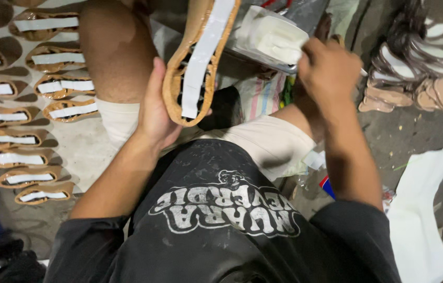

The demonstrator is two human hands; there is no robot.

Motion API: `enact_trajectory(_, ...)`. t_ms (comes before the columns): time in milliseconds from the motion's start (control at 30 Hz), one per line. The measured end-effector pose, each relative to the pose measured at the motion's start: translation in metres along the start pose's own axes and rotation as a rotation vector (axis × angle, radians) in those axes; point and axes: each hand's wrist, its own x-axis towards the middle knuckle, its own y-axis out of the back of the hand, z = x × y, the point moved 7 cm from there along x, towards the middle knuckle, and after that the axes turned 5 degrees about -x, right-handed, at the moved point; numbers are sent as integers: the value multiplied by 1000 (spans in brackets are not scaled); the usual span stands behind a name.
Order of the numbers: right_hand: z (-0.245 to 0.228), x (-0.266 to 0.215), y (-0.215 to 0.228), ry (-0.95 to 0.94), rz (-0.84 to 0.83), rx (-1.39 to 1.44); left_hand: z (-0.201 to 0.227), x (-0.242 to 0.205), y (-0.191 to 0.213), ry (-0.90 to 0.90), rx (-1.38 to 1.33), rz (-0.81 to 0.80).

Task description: The person applies white glue to the edges of cork sandal soles using a small brush. They repeatedly dip the brush into a container of glue and spread it along the perimeter of the sole, then place the finished sandal on the floor among others.

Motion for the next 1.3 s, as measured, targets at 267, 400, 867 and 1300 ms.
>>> enact_trajectory(267, -1, -59, 46, -366, -239, 789, -5, 2, -17, -51, 26, -46)
enact_trajectory(400, -69, -75, 59, -154, 34, 1132, -7, -4, -35, -79, 209, -93)
enact_trajectory(867, -117, -61, 76, 75, 213, 1182, -3, -17, -69, -112, 139, -243)
enact_trajectory(1300, -115, -57, 94, 266, 223, 1123, -10, -15, -65, 3, 83, -166)
